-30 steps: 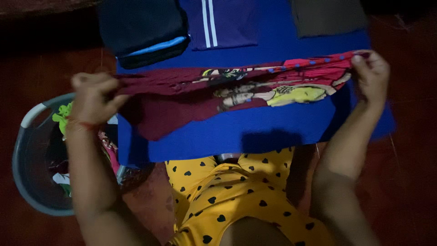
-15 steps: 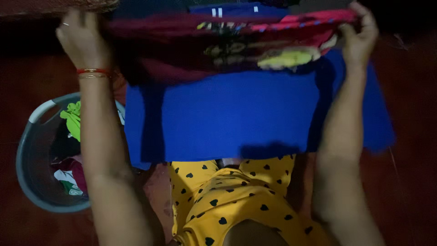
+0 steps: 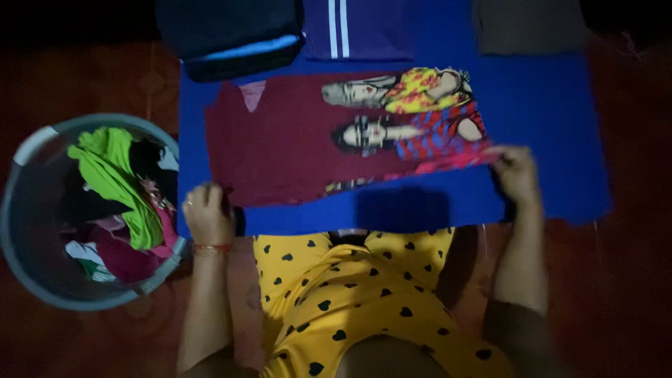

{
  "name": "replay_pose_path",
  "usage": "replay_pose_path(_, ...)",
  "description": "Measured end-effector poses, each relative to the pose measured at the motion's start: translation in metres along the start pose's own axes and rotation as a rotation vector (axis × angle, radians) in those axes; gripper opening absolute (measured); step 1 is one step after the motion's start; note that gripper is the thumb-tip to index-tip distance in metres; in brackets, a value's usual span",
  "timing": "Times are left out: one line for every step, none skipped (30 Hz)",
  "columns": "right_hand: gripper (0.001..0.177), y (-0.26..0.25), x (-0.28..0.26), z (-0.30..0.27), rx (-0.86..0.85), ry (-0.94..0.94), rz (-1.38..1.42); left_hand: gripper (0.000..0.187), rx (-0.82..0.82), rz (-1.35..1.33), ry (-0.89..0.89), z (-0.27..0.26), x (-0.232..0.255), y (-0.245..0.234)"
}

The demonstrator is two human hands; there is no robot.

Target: The person folds several clothing items, including black fabric, blue and red shorts, dark trousers, and a maroon graphic t-shirt, by smoothing them flat on a surface and doubling them over by hand.

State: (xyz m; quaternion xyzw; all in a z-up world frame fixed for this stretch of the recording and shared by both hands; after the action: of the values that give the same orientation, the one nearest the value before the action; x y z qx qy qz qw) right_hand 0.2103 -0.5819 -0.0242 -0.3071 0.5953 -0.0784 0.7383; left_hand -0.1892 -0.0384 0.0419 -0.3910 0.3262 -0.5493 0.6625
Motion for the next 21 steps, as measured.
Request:
replay_pose_path(0.016, 0.001, 0.006, -0.011, -0.008, 0.003, -0.006, 0.038, -0.012, -0.03, -0.033, -0.011, 0.006, 0.012)
replay_pose_path(0.018, 0.002, 0.01, -0.023, 0.04, 0.043, -0.104, 0.037, -0.024, -0.061, -0.067, -0.018, 0.009, 0.019)
replay_pose_path(0.02, 0.002, 0.01, -0.028, 0.093, 0.081, -0.197, 0.037, -0.028, -0.06, -0.068, -0.021, 0.007, 0.019)
replay_pose_path(0.02, 0.001, 0.007, -0.025, 0.09, 0.083, -0.196, 0.038, -0.014, -0.078, -0.059, -0.022, 0.008, 0.017)
replay_pose_path(0.023, 0.001, 0.004, -0.022, 0.085, 0.077, -0.231, 0.039, -0.001, -0.099, -0.042, -0.022, 0.009, 0.014)
replay_pose_path(0.025, -0.001, 0.001, -0.024, 0.079, 0.07, -0.266, 0.039, -0.006, -0.102, -0.036, -0.023, 0.009, 0.009)
replay_pose_path(0.025, -0.004, -0.004, -0.021, 0.084, 0.062, -0.265, 0.038, 0.019, -0.096, -0.04, -0.02, 0.01, 0.005)
replay_pose_path(0.024, -0.008, -0.009, -0.021, 0.098, 0.056, -0.25, 0.037, 0.044, -0.09, -0.044, -0.016, 0.01, 0.001)
replay_pose_path(0.024, -0.01, -0.012, -0.027, 0.104, 0.059, -0.234, 0.037, 0.041, -0.089, -0.045, -0.017, 0.01, -0.004)
replay_pose_path(0.024, -0.014, -0.013, -0.03, 0.101, 0.06, -0.232, 0.036, 0.053, -0.109, -0.023, -0.016, 0.011, -0.007)
replay_pose_path(0.019, -0.016, -0.013, -0.033, 0.112, 0.04, -0.3, 0.035, 0.06, -0.125, -0.005, -0.019, 0.011, -0.012)
replay_pose_path(0.014, -0.015, -0.012, -0.035, 0.123, 0.019, -0.368, 0.035, 0.051, -0.119, -0.011, -0.022, 0.012, -0.015)
replay_pose_path(0.014, -0.014, -0.01, -0.033, 0.115, 0.014, -0.363, 0.033, -0.004, -0.146, 0.008, -0.022, 0.016, -0.013)
replay_pose_path(0.025, -0.011, -0.002, -0.029, 0.027, 0.137, -0.344, 0.032, -0.058, -0.173, 0.026, -0.022, 0.02, -0.012)
replay_pose_path(0.038, -0.008, 0.006, -0.028, -0.059, 0.264, -0.329, 0.032, -0.06, -0.171, 0.023, -0.022, 0.023, -0.013)
replay_pose_path(0.038, -0.008, 0.006, -0.026, -0.063, 0.263, -0.329, 0.029, -0.059, -0.198, 0.031, -0.022, 0.025, -0.015)
replay_pose_path(0.038, -0.014, -0.002, -0.023, 0.017, 0.086, -0.35, 0.026, -0.058, -0.228, 0.043, -0.02, 0.027, -0.018)
replay_pose_path(0.038, -0.019, -0.011, -0.02, 0.093, -0.092, -0.369, 0.026, -0.06, -0.23, 0.044, -0.019, 0.027, -0.021)
replay_pose_path(0.038, -0.019, -0.013, -0.014, 0.102, -0.086, -0.371, 0.02, -0.036, -0.225, 0.05, -0.014, 0.026, -0.023)
replay_pose_path(0.029, -0.02, -0.014, -0.006, 0.193, -0.057, -0.319, 0.015, -0.012, -0.219, 0.055, -0.008, 0.025, -0.023)
replay_pose_path(0.021, -0.021, -0.016, 0.005, 0.28, -0.031, -0.27, 0.015, -0.011, -0.225, 0.061, 0.0, 0.022, -0.02)
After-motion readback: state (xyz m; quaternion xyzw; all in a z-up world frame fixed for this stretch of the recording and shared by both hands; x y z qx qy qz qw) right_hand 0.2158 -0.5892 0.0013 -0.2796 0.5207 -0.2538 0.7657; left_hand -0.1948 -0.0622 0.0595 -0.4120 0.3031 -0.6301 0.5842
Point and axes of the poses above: each hand's wrist, its own z-axis towards the middle knuckle, its own y-axis out of the palm, x = y × z, the point moved 4 cm from there along z, towards the middle knuckle, and after that the axes turned 15 degrees about y, right-handed, at the moved point
